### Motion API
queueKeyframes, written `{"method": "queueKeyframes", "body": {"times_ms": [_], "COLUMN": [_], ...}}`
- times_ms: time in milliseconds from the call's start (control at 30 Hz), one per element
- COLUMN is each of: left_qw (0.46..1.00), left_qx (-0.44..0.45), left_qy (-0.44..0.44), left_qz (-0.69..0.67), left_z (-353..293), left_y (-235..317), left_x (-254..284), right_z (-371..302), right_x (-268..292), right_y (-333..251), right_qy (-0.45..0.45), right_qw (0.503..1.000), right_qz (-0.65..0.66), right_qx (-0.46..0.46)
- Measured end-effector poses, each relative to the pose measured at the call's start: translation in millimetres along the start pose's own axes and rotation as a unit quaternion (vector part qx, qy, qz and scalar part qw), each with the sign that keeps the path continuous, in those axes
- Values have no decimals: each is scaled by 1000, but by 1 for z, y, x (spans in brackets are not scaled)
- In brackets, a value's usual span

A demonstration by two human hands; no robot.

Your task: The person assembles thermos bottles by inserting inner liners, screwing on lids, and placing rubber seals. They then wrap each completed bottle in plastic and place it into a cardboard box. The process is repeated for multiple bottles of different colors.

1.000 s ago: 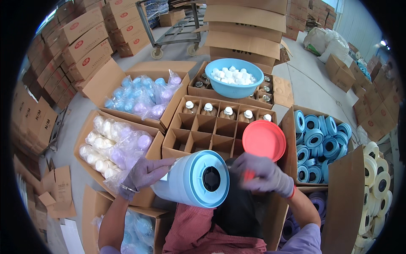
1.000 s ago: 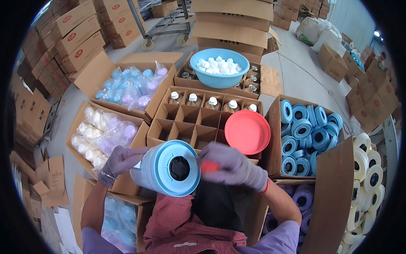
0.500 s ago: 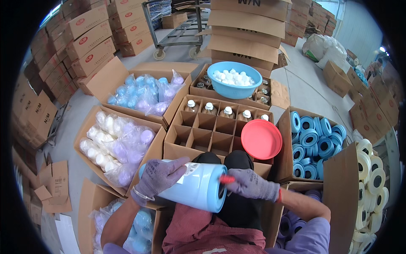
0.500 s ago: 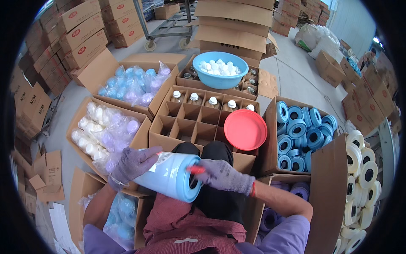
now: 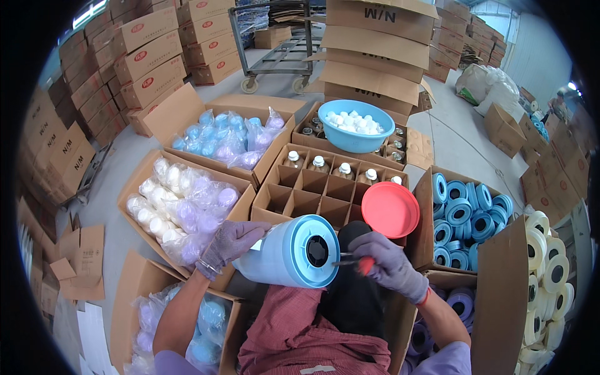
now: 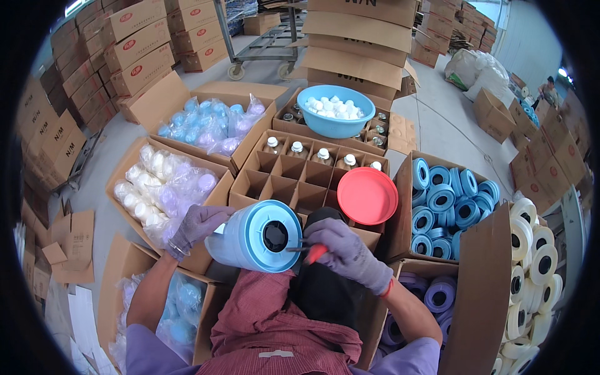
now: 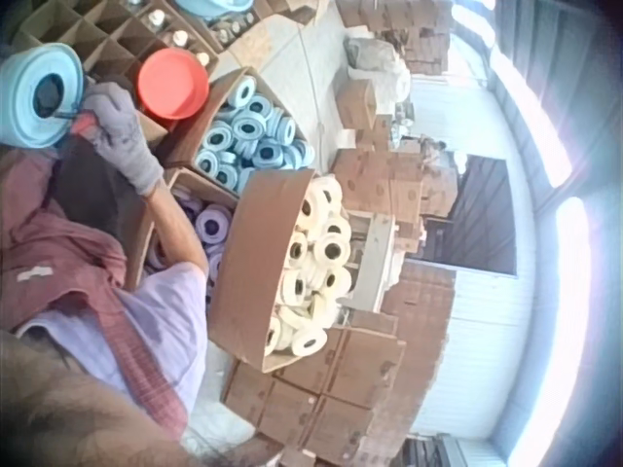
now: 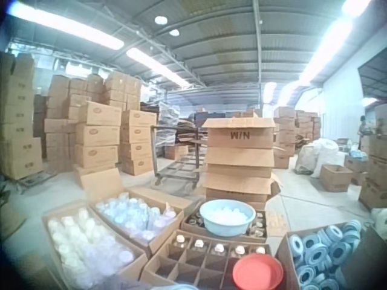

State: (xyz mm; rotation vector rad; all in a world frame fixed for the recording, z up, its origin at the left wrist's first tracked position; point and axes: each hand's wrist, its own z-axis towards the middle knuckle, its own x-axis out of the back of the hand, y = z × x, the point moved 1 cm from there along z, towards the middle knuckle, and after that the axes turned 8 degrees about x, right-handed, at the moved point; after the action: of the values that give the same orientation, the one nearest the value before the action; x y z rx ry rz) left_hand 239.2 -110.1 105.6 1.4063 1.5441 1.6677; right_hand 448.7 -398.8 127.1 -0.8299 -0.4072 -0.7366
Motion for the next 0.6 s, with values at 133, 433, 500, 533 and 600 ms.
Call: {"method": "queueKeyframes", "body": {"times_ms": [133,433,500,533,600], "left_qw": [999,988,996,998,999], "left_qx": [-34,-81,-36,-38,-25], "left_qy": [-13,82,45,40,34], "left_qz": [9,104,73,-15,-14], "left_z": [6,-13,-18,-15,-22], "left_y": [-1,-10,-4,-15,-22], "left_x": [-2,-22,-21,-22,-17], "right_z": [15,3,13,22,29], "right_x": [-12,-32,-26,-21,-21], "right_y": [18,22,23,25,26], "right_qy": [-84,-17,-18,-33,-58], "right_qw": [978,996,994,985,968], "right_qz": [-100,-85,-97,-138,-183], "right_qx": [160,-17,53,101,163]}}
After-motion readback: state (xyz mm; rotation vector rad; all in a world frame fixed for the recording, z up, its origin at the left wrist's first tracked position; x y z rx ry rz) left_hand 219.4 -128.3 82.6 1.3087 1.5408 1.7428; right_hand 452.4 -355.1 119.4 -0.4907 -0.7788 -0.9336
